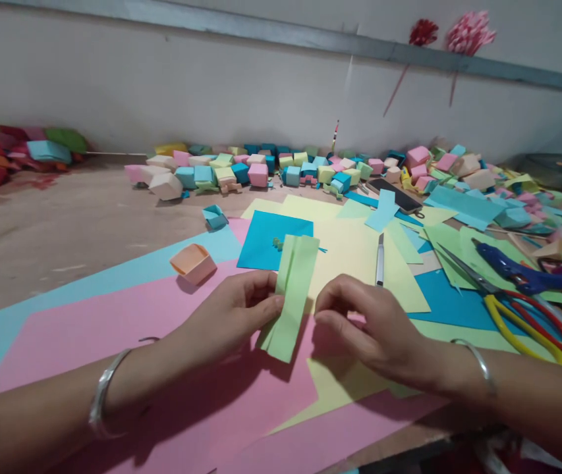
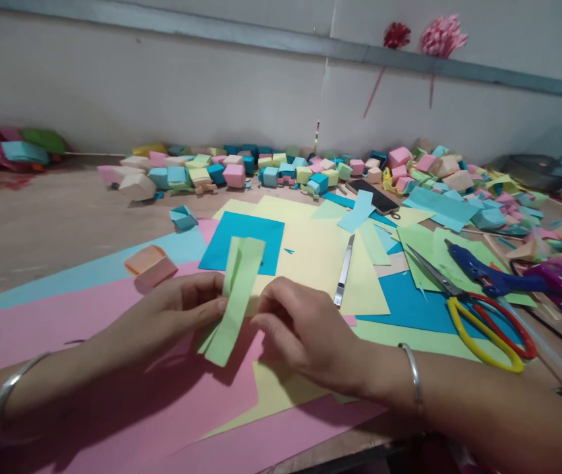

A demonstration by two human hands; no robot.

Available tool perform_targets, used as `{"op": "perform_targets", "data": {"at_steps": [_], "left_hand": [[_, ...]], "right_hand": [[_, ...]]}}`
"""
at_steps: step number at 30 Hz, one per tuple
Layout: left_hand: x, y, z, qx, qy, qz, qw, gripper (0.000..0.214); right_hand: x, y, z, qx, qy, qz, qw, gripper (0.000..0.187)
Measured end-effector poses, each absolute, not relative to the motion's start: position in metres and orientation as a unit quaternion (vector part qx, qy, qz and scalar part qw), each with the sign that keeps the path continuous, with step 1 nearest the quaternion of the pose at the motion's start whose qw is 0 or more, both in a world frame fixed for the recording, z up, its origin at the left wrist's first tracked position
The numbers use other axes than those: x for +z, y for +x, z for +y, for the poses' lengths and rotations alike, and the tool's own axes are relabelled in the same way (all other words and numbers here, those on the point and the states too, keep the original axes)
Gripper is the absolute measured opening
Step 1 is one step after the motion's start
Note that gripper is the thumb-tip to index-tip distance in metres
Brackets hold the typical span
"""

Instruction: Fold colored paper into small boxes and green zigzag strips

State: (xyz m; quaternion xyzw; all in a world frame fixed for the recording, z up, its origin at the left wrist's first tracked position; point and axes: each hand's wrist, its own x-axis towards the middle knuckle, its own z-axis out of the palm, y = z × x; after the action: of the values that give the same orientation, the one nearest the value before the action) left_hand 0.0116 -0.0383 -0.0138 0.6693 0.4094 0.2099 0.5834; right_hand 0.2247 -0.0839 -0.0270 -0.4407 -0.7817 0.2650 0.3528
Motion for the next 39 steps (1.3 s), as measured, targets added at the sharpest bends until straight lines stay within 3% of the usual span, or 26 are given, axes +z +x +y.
{"op": "perform_targets", "data": {"at_steps": [2,4,8,12,14,20,33,39], "left_hand": [[-0.013,0.01,-0.037,0.187,0.687,0.406,0.573,0.026],[-0.011,0.009,-0.037,0.151,0.722,0.398,0.546,0.027],[-0.01,0.01,-0.036,0.135,0.805,0.401,0.416,0.026],[-0.017,0.006,-0.039,0.228,0.893,0.376,0.099,0.024],[-0.022,0.004,-0.044,0.204,0.924,0.324,0.012,0.024],[-0.028,0.006,-0.061,0.063,0.945,0.32,0.032,0.022],[-0.023,0.0,-0.067,0.047,0.942,0.331,0.037,0.023],[-0.029,-0.003,-0.061,0.067,0.944,0.319,0.05,0.024]], "right_hand": [[-0.028,0.233,-0.075,0.014,-0.369,-0.853,0.369,0.016],[-0.027,0.24,-0.068,-0.147,-0.318,-0.876,0.332,0.023],[-0.025,0.242,-0.066,-0.233,-0.277,-0.895,0.261,0.013],[-0.028,0.236,-0.069,-0.237,-0.282,-0.909,0.194,0.024],[-0.032,0.234,-0.069,-0.216,-0.296,-0.912,0.183,0.028],[-0.033,0.236,-0.072,-0.125,-0.315,-0.934,0.118,0.026],[-0.025,0.244,-0.074,0.004,-0.426,-0.904,0.032,0.018],[-0.027,0.245,-0.069,0.035,-0.477,-0.878,0.011,0.028]]}}
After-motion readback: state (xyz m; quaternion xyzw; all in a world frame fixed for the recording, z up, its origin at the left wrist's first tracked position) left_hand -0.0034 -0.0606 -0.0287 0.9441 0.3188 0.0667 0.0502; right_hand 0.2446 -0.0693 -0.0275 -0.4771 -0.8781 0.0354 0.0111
